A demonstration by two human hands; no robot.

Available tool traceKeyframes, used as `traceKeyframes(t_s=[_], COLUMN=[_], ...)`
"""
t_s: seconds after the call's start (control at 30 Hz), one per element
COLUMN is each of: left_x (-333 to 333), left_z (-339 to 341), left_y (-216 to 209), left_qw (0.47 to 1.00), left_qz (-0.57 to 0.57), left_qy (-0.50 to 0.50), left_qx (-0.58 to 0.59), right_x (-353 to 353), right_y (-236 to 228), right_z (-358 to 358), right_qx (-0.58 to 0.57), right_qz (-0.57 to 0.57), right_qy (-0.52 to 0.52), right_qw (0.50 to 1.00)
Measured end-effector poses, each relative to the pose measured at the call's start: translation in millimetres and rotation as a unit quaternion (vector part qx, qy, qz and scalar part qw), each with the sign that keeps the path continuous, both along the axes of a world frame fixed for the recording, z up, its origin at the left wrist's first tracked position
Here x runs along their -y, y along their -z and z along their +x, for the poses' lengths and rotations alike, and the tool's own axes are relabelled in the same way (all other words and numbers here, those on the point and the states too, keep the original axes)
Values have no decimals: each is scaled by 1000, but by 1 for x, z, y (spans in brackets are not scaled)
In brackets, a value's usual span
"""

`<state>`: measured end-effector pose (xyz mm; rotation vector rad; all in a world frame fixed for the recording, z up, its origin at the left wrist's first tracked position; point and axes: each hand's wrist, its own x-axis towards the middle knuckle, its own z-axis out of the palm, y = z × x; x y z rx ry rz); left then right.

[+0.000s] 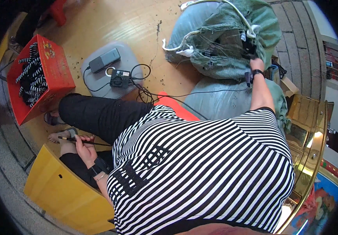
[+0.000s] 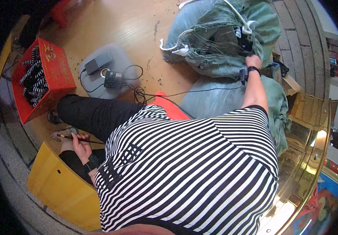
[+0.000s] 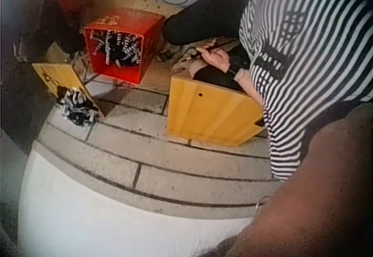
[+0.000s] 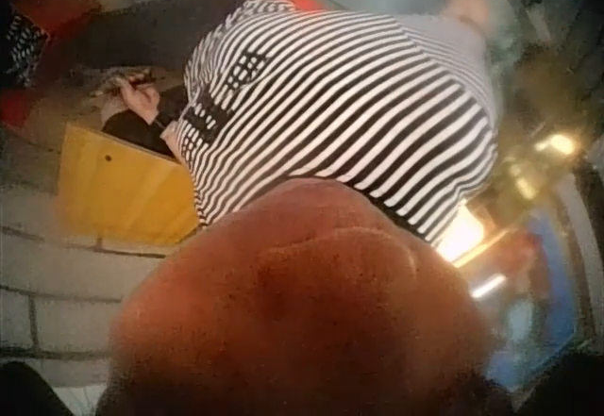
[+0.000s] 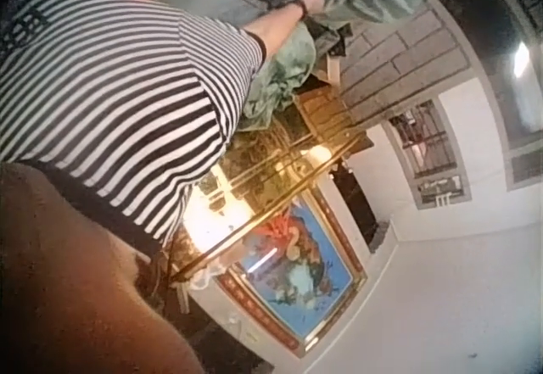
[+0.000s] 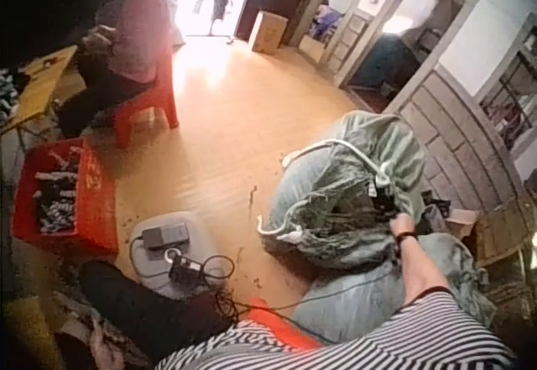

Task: The recorder is assembling striped fabric components by sliding them onto a rod and then sorting and organizing them from a large bag into piles on a table.

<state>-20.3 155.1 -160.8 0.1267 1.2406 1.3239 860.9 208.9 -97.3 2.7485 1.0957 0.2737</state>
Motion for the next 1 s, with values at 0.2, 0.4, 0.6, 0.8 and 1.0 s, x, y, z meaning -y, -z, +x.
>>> traceKeyframes(t_s=[0.2, 0.4, 0.6, 0.8, 1.0], left_x=[11, 19, 26, 32, 34], left_z=[-3, 1, -6, -9, -23], left_y=[1, 5, 18, 15, 30], left_qw=[999, 999, 996, 988, 971], left_qz=[2, -10, -48, -97, -161], left_qy=[24, 17, 16, 11, 60], left_qx=[-21, -44, -74, -121, -166], right_x=[4, -77, -125, -109, -138], right_y=[-16, -43, -22, 4, 6], right_z=[-39, -35, 14, 15, 9], right_qx=[-253, -574, -624, -56, -13], right_qz=[141, 379, 364, 92, 129], right_qy=[163, 59, 177, 103, -34], right_qw=[943, 724, 668, 989, 991])
